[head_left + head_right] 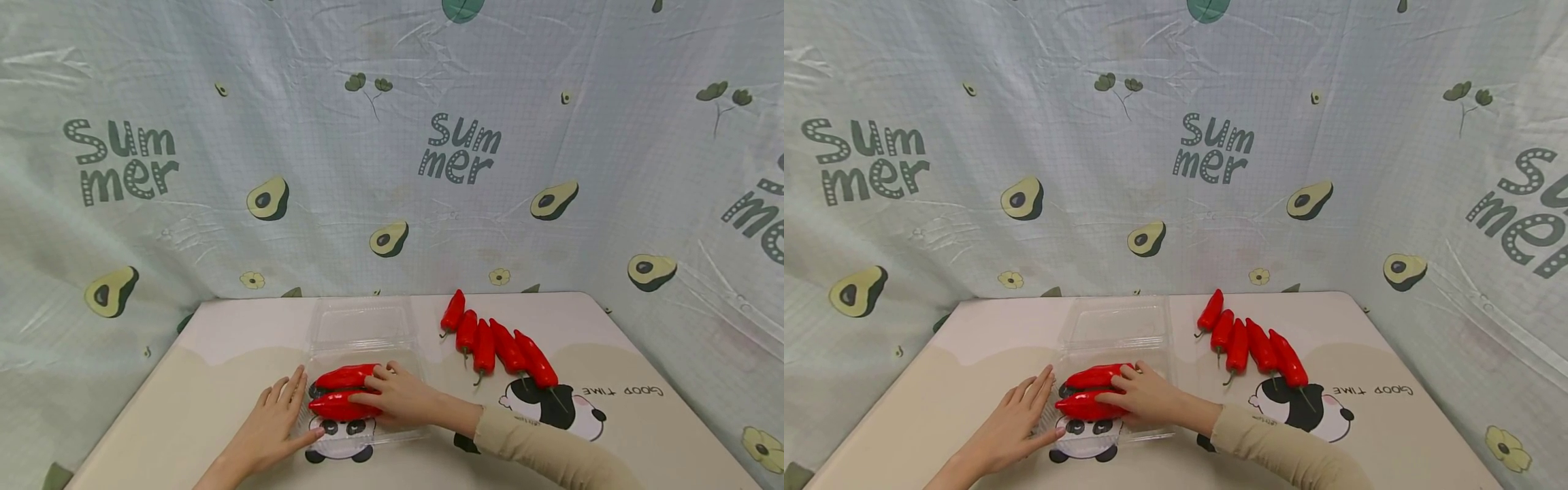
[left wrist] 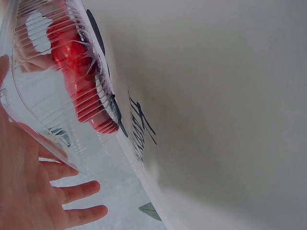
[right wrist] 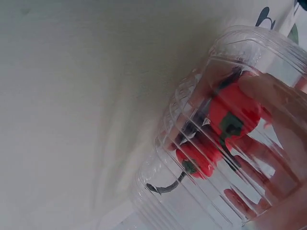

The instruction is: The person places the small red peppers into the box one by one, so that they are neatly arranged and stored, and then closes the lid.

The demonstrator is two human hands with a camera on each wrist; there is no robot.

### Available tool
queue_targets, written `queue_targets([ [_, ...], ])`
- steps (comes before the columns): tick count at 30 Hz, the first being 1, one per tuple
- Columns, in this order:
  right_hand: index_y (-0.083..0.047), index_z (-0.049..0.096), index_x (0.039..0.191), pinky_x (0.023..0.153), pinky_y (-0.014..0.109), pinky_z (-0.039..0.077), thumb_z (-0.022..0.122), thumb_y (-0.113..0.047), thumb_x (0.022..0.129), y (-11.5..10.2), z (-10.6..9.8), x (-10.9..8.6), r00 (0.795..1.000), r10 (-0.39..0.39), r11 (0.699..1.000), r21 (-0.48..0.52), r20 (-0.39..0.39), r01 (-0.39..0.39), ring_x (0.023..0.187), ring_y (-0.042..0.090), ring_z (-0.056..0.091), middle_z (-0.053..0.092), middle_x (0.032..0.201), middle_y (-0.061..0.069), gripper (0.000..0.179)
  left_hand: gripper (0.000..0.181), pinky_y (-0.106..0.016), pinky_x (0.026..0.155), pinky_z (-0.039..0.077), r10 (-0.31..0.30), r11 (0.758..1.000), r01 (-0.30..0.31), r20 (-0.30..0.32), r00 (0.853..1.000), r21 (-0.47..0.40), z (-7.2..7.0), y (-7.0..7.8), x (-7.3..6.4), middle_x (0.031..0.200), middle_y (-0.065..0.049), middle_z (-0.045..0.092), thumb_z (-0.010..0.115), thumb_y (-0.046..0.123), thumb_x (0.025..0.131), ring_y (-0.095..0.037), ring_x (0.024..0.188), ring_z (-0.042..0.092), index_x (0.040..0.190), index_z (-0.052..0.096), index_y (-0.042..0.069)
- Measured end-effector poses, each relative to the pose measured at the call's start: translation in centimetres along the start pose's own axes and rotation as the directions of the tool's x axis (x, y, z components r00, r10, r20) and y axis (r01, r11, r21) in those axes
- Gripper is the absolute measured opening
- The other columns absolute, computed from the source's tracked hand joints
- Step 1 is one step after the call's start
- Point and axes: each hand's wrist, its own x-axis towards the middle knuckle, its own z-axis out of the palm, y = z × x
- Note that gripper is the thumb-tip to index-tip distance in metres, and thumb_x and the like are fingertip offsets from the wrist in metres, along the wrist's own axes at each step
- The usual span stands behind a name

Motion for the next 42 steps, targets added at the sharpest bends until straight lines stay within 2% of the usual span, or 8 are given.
queue_targets([
  [5,-0.034,0.044,0.126,0.084,0.029,0.043,0.064,-0.041,0.077,0.0,0.1,0.2,1.0,0.015,1.0,0.006,-0.009,-0.015,0.103,0.012,0.045,0.056,0.108,-0.007,0.054,0.087,-0.055,0.094,0.034,0.01,1.0,-0.009,-0.016,1.0,0.012,0.0,0.0,0.1,0.142,-0.018,0.033,0.052,0.062,0.075,-0.039,0.119,0.041,0.131,0.039,-0.003],
  [19,-0.034,0.045,0.126,0.09,0.036,0.043,0.064,-0.038,0.076,-0.1,-0.1,0.6,1.0,0.029,0.999,0.024,0.007,-0.029,0.106,0.013,0.045,0.055,0.109,-0.006,0.053,0.085,-0.057,0.095,0.033,-0.006,1.0,0.006,0.0,1.0,-0.023,-0.2,0.2,0.0,0.141,-0.018,0.034,0.054,0.059,0.075,-0.04,0.119,0.04,0.131,0.04,-0.003],
  [34,-0.033,0.044,0.127,0.087,0.031,0.04,0.06,-0.043,0.078,0.2,-0.3,0.2,0.999,0.052,0.999,0.014,-0.004,-0.052,0.103,0.012,0.044,0.053,0.11,-0.008,0.053,0.086,-0.057,0.095,0.033,-0.008,1.0,0.008,0.003,1.0,-0.024,-0.1,0.2,0.1,0.141,-0.018,0.034,0.054,0.06,0.074,-0.04,0.119,0.04,0.132,0.039,-0.002],
  [42,-0.031,0.043,0.127,0.09,0.032,0.039,0.059,-0.044,0.08,0.7,-0.9,-0.5,0.997,0.073,0.996,0.054,-0.003,-0.073,0.105,0.012,0.043,0.054,0.111,-0.007,0.052,0.085,-0.057,0.094,0.034,-0.004,1.0,0.004,-0.004,1.0,-0.023,-0.1,0.2,0.1,0.14,-0.018,0.035,0.054,0.059,0.074,-0.04,0.119,0.04,0.131,0.04,-0.003],
])
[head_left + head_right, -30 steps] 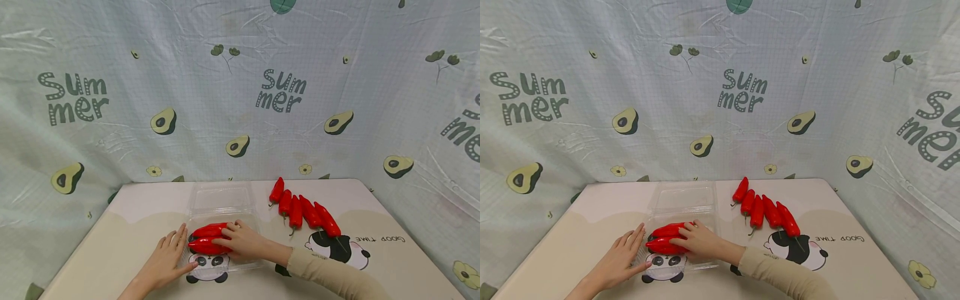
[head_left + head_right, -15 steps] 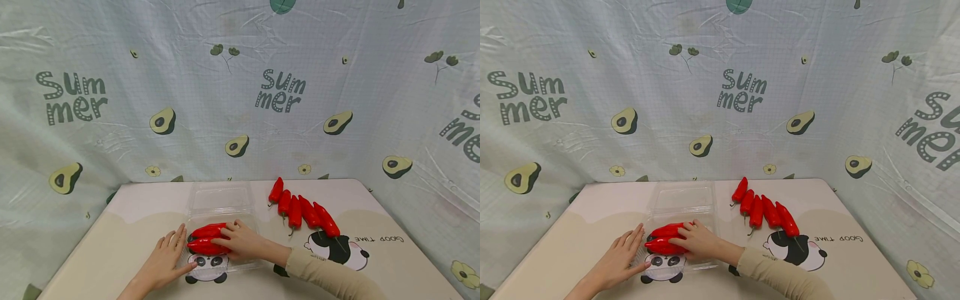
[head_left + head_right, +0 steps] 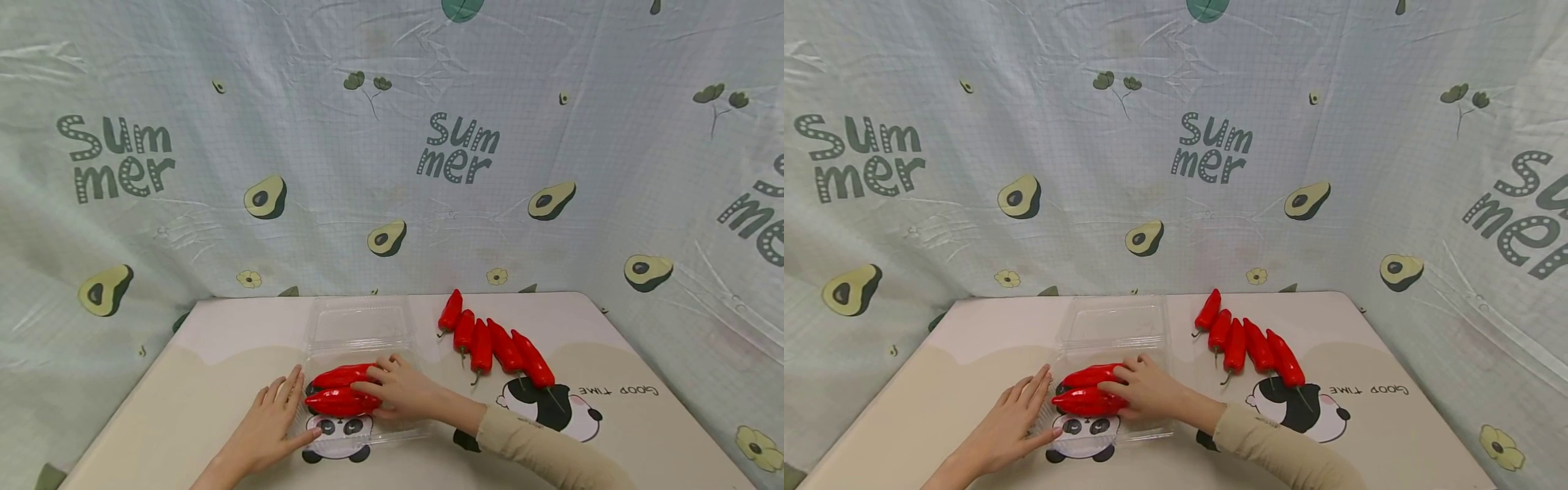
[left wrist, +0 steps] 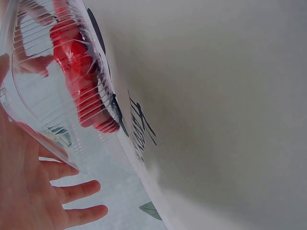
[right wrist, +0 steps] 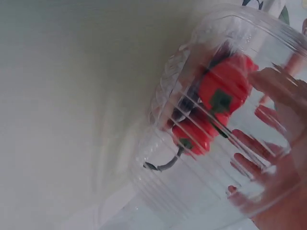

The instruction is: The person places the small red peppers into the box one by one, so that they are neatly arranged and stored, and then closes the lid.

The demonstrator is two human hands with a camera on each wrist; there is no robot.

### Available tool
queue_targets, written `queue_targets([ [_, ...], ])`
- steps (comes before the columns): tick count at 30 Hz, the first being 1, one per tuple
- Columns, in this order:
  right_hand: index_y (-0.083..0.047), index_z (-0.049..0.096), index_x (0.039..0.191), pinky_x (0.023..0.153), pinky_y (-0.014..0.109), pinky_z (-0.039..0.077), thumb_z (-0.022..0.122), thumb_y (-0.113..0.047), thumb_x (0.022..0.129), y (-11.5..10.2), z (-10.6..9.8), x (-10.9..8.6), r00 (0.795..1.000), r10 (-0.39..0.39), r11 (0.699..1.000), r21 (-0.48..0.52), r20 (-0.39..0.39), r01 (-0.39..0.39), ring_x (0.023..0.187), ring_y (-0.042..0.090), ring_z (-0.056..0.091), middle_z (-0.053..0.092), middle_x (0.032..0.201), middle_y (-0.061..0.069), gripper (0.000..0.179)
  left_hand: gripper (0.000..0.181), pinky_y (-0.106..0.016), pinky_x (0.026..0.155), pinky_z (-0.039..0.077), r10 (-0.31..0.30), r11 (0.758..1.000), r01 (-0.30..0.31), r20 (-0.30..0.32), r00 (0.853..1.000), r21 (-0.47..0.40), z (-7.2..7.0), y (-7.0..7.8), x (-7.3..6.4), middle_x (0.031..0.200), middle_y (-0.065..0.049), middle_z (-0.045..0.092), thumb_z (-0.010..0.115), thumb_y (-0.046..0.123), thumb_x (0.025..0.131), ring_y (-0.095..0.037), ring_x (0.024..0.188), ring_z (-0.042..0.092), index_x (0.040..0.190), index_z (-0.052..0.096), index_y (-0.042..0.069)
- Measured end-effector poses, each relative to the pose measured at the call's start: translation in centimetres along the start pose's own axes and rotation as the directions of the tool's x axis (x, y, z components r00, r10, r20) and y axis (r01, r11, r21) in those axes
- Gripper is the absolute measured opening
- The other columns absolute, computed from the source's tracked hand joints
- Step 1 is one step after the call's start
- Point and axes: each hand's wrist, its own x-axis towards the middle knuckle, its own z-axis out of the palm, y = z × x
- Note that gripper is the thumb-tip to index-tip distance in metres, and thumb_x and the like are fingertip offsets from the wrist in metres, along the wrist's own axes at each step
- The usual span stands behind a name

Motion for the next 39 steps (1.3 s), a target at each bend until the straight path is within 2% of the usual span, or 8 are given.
queue_targets([
  [6,-0.03,0.042,0.13,0.093,0.033,0.038,0.058,-0.043,0.082,0.6,-0.6,-1.1,0.999,0.048,0.999,0.021,0.01,-0.049,0.106,0.012,0.042,0.054,0.112,-0.007,0.052,0.085,-0.057,0.094,0.034,0.004,1.0,-0.004,-0.006,1.0,0.002,0.1,0.0,0.0,0.14,-0.019,0.035,0.055,0.059,0.074,-0.039,0.119,0.041,0.13,0.04,-0.003],
  [15,-0.028,0.046,0.127,0.09,0.031,0.04,0.055,-0.04,0.084,2.0,-0.8,-3.0,0.994,0.095,0.995,0.038,-0.049,-0.093,0.103,0.012,0.043,0.053,0.109,-0.007,0.045,0.086,-0.057,0.095,0.033,0.011,1.0,-0.011,-0.006,1.0,0.011,0.0,-0.1,-0.1,0.141,-0.018,0.034,0.054,0.06,0.075,-0.039,0.119,0.041,0.131,0.04,-0.004],
  [20,-0.028,0.045,0.128,0.091,0.034,0.041,0.054,-0.038,0.085,2.8,-0.8,-4.1,0.986,0.154,0.985,0.084,-0.069,-0.148,0.104,0.012,0.044,0.054,0.11,-0.007,0.045,0.086,-0.057,0.094,0.034,0.01,1.0,-0.01,-0.008,1.0,0.01,0.0,-0.1,-0.1,0.141,-0.019,0.034,0.054,0.059,0.075,-0.039,0.119,0.041,0.131,0.039,-0.004],
  [26,-0.026,0.044,0.129,0.087,0.033,0.041,0.059,-0.035,0.082,3.7,-0.6,-6.2,0.959,0.25,0.966,0.101,-0.132,-0.238,0.102,0.012,0.046,0.057,0.108,-0.007,0.051,0.086,-0.057,0.095,0.033,0.007,1.0,-0.007,-0.005,1.0,0.004,0.0,0.0,-0.1,0.141,-0.018,0.034,0.055,0.059,0.075,-0.039,0.119,0.041,0.131,0.039,-0.004],
  [34,-0.019,0.052,0.123,0.084,0.032,0.039,0.066,-0.028,0.075,5.0,0.3,-9.7,0.924,0.291,0.957,0.074,-0.248,-0.281,0.097,0.012,0.045,0.056,0.102,-0.004,0.05,0.086,-0.056,0.095,0.033,0.012,1.0,-0.012,-0.012,1.0,0.012,0.1,0.0,-0.1,0.141,-0.018,0.034,0.055,0.059,0.075,-0.039,0.119,0.041,0.131,0.039,-0.004],
  [39,-0.018,0.056,0.117,0.08,0.032,0.04,0.07,-0.024,0.071,5.7,0.9,-11.7,0.896,0.337,0.941,0.07,-0.29,-0.331,0.094,0.013,0.045,0.056,0.102,-0.003,0.049,0.086,-0.057,0.095,0.034,0.012,1.0,-0.011,-0.014,1.0,0.017,0.1,0.0,0.0,0.141,-0.018,0.033,0.055,0.059,0.075,-0.039,0.119,0.041,0.131,0.039,-0.004],
])
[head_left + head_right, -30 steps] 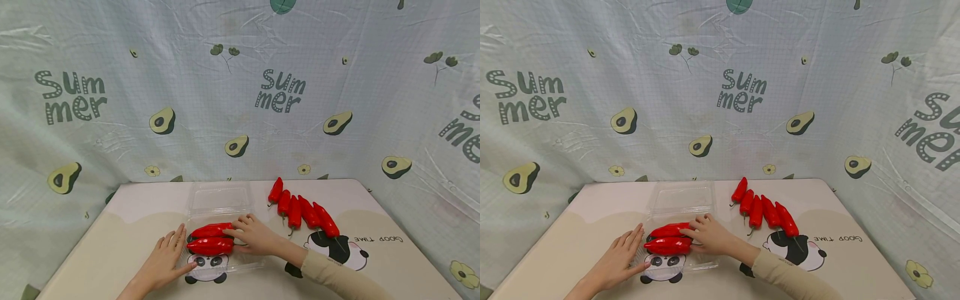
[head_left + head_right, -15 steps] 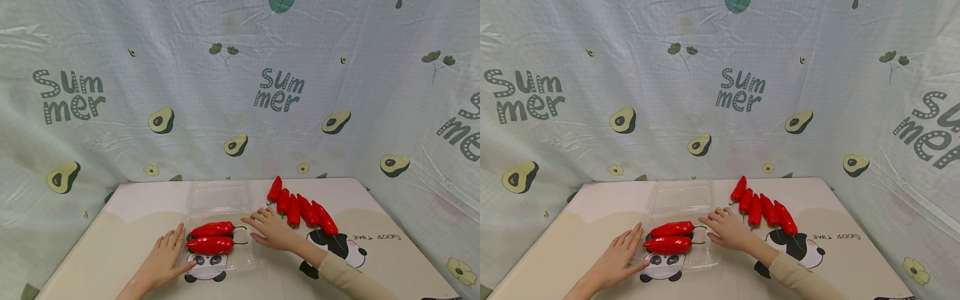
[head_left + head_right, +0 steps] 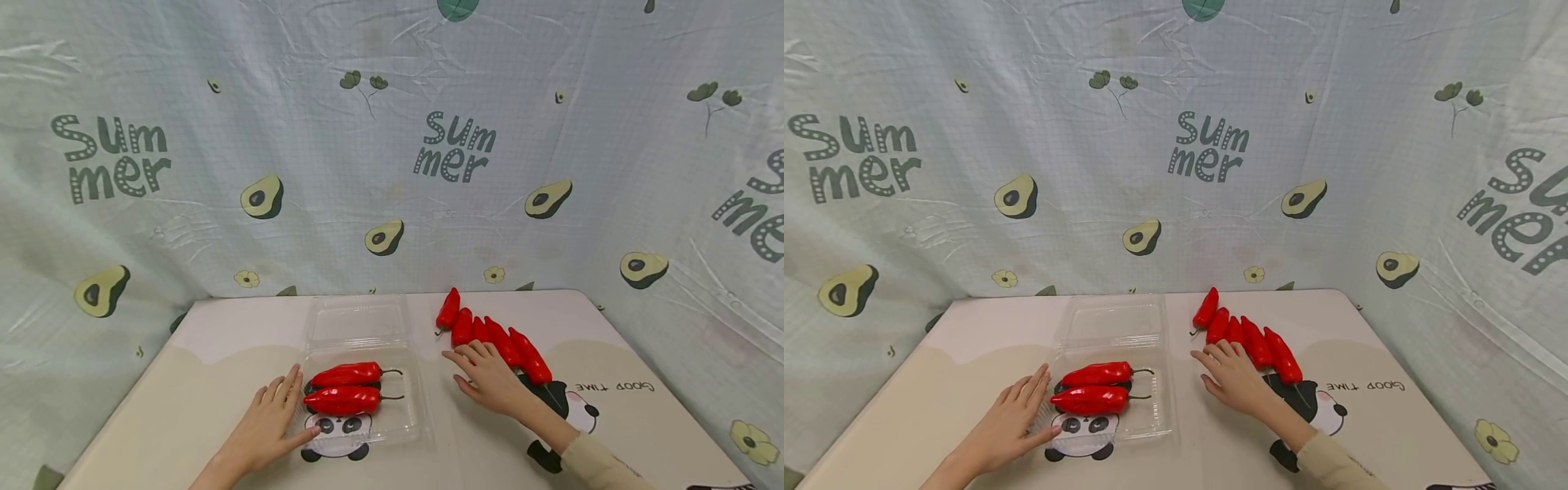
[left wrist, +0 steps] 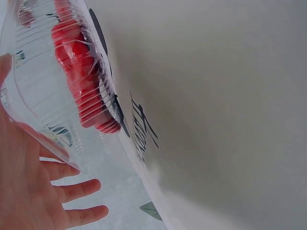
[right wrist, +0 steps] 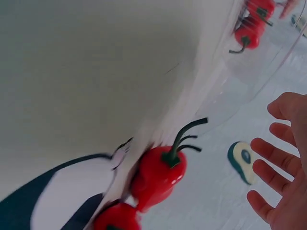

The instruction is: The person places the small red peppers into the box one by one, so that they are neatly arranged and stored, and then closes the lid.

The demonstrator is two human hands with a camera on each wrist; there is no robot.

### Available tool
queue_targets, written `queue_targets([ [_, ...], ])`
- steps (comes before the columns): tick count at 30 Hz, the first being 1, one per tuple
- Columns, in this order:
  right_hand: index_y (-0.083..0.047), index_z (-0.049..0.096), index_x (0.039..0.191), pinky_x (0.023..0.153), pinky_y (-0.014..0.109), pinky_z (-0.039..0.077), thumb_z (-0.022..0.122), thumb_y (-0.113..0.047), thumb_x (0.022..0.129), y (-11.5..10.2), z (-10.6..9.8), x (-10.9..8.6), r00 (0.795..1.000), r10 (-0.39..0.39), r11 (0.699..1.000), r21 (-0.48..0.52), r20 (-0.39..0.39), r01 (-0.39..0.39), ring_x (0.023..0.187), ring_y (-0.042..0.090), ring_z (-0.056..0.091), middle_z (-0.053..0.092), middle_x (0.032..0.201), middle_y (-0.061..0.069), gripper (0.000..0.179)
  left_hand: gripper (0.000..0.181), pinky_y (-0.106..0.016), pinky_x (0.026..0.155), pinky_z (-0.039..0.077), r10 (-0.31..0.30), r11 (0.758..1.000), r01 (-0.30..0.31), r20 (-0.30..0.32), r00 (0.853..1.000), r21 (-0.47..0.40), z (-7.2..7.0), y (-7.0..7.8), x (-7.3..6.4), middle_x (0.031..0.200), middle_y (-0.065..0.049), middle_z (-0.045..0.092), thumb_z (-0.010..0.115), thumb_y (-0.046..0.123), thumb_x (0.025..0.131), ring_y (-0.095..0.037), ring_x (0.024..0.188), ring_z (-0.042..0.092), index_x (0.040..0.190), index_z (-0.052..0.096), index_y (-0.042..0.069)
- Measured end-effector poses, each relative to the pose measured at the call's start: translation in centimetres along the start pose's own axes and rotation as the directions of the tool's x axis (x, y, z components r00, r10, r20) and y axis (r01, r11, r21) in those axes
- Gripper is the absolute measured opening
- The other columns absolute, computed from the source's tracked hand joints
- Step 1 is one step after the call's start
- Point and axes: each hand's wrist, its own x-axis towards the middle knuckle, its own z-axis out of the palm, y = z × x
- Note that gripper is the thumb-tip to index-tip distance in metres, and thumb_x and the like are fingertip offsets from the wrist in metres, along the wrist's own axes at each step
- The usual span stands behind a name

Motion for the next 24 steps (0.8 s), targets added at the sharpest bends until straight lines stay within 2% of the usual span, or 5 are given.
queue_targets([
  [8,-0.016,0.058,0.112,0.078,0.034,0.039,0.071,-0.02,0.07,1.8,-0.2,-2.3,0.995,0.101,0.995,-0.008,-0.017,-0.101,0.093,0.015,0.045,0.057,0.101,-0.001,0.044,0.086,-0.057,0.095,0.033,-0.006,1.0,0.006,0.005,1.0,-0.009,0.0,0.1,-0.1,0.141,-0.018,0.033,0.055,0.059,0.075,-0.039,0.119,0.04,0.131,0.039,-0.003],
  [17,-0.01,0.059,0.111,0.078,0.04,0.038,0.07,-0.017,0.07,3.3,-0.4,-4.1,0.988,0.147,0.988,-0.034,-0.049,-0.149,0.092,0.021,0.046,0.056,0.101,0.006,0.043,0.086,-0.057,0.095,0.033,-0.007,1.0,0.008,0.01,1.0,-0.024,-0.1,0.1,-0.1,0.142,-0.017,0.033,0.054,0.059,0.075,-0.039,0.12,0.04,0.132,0.038,-0.003],
  [24,-0.008,0.057,0.113,0.077,0.046,0.04,0.069,-0.019,0.072,4.3,-0.6,-4.9,0.968,0.251,0.966,-0.065,-0.008,-0.251,0.094,0.025,0.047,0.056,0.102,0.008,0.045,0.087,-0.057,0.096,0.032,-0.016,0.999,0.016,0.027,1.0,-0.03,-0.2,0.1,0.0,0.142,-0.017,0.032,0.053,0.06,0.076,-0.039,0.121,0.039,0.132,0.037,-0.003],
])
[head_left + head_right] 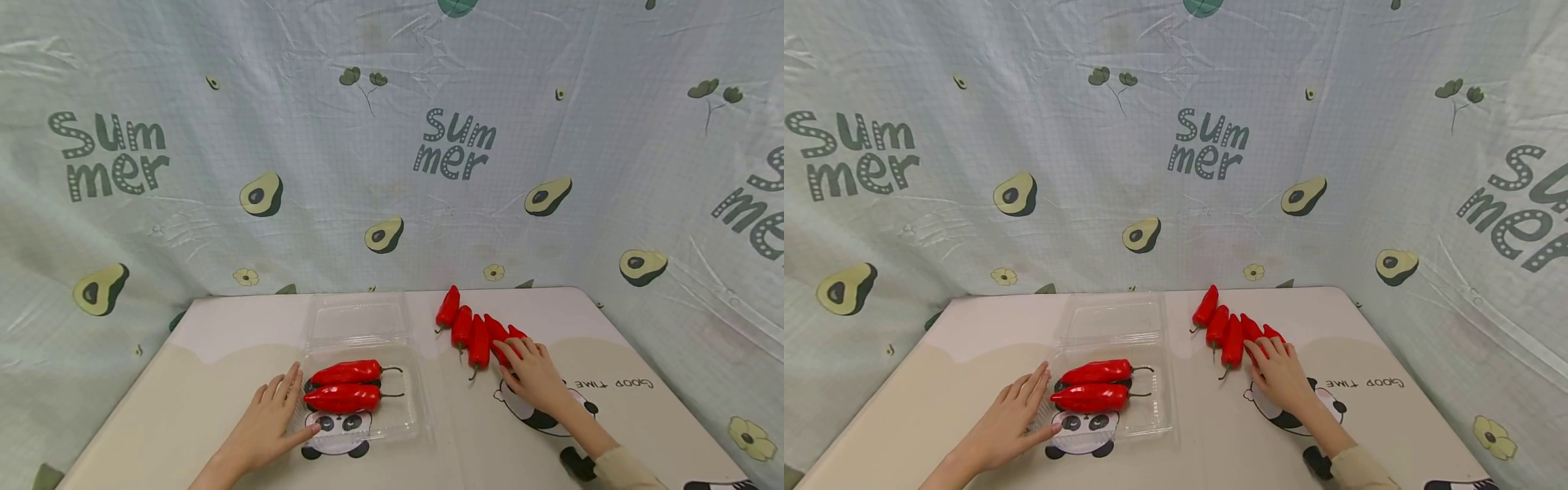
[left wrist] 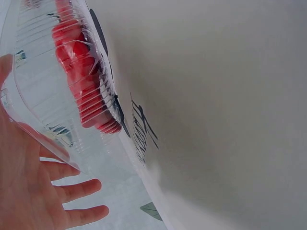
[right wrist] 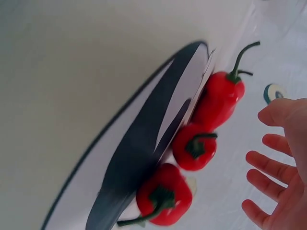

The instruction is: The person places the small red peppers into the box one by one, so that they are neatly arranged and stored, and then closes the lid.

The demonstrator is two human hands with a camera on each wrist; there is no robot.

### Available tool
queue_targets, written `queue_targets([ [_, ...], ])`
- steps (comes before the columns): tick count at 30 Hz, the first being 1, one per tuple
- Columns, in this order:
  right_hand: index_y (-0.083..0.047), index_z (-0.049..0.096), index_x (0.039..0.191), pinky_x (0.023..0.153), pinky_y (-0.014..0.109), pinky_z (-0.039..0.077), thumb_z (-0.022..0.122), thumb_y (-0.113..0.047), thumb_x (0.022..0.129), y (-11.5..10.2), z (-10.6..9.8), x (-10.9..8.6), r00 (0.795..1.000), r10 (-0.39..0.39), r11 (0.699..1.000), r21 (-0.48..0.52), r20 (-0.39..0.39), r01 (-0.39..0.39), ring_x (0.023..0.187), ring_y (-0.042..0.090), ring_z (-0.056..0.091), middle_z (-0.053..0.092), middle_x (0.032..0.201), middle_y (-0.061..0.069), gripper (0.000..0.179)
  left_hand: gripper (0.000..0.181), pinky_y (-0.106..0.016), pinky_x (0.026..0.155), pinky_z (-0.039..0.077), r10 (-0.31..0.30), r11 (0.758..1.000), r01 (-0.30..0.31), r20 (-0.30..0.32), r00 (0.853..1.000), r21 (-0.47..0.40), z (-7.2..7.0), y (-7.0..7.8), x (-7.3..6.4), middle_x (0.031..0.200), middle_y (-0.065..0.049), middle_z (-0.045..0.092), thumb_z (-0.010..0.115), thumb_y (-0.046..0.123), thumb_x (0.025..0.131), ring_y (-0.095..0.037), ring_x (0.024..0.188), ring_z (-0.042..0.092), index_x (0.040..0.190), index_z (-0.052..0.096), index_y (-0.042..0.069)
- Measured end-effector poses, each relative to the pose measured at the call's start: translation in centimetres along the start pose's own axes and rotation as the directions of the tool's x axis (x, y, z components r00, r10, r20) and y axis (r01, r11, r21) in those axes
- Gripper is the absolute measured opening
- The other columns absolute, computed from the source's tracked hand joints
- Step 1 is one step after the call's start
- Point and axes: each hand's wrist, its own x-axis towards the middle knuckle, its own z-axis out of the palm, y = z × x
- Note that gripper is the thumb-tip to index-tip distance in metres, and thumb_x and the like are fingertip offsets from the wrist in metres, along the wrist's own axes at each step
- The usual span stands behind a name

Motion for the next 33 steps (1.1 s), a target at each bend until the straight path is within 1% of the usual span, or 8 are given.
queue_targets([
  [3,-0.008,0.056,0.115,0.078,0.048,0.04,0.069,-0.02,0.072,0.7,0.0,-0.2,0.999,0.024,0.999,-0.023,0.023,-0.024,0.094,0.027,0.047,0.056,0.102,0.01,0.046,0.087,-0.057,0.096,0.032,0.004,1.0,-0.004,-0.005,1.0,0.009,0.0,0.0,0.0,0.142,-0.018,0.033,0.053,0.06,0.076,-0.039,0.12,0.039,0.132,0.038,-0.004],
  [7,-0.008,0.055,0.115,0.076,0.048,0.041,0.069,-0.02,0.072,1.4,0.0,-0.4,0.999,0.035,0.998,-0.045,0.029,-0.034,0.093,0.027,0.047,0.056,0.102,0.011,0.047,0.087,-0.057,0.096,0.032,0.005,1.0,-0.005,-0.006,1.0,0.016,0.0,-0.1,-0.1,0.142,-0.018,0.033,0.053,0.06,0.076,-0.039,0.12,0.04,0.132,0.038,-0.004],
  [15,-0.005,0.054,0.114,0.075,0.047,0.04,0.071,-0.021,0.071,2.2,0.0,-0.7,0.994,0.095,0.992,-0.087,0.062,-0.089,0.094,0.03,0.047,0.056,0.104,0.014,0.049,0.086,-0.057,0.096,0.032,0.002,1.0,-0.002,0.003,1.0,0.006,0.0,-0.1,0.0,0.142,-0.018,0.032,0.053,0.06,0.076,-0.039,0.121,0.039,0.132,0.038,-0.003],
  [19,-0.003,0.054,0.115,0.074,0.048,0.04,0.07,-0.022,0.071,2.5,-0.1,-0.8,0.99,0.117,0.99,-0.093,0.074,-0.11,0.095,0.031,0.046,0.056,0.105,0.016,0.05,0.086,-0.058,0.096,0.032,0.003,1.0,-0.003,0.004,1.0,0.005,-0.1,-0.1,0.1,0.142,-0.018,0.032,0.053,0.06,0.076,-0.039,0.121,0.039,0.132,0.038,-0.003],
  [28,0.0,0.051,0.118,0.076,0.049,0.039,0.068,-0.024,0.075,3.2,0.2,-1.3,0.974,0.176,0.981,-0.105,0.143,-0.162,0.097,0.033,0.045,0.055,0.107,0.019,0.052,0.086,-0.058,0.097,0.031,0.001,1.0,0.0,0.011,1.0,-0.01,-0.2,-0.1,0.1,0.142,-0.018,0.031,0.054,0.059,0.076,-0.04,0.121,0.038,0.132,0.037,-0.003],
  [33,0.001,0.05,0.118,0.076,0.051,0.04,0.068,-0.026,0.074,3.4,0.2,-1.4,0.967,0.196,0.976,-0.127,0.161,-0.177,0.097,0.035,0.046,0.055,0.108,0.02,0.055,0.086,-0.058,0.096,0.031,0.0,1.0,0.0,0.013,1.0,-0.011,0.0,-0.1,0.0,0.142,-0.018,0.031,0.054,0.059,0.076,-0.04,0.121,0.038,0.132,0.037,-0.003],
])
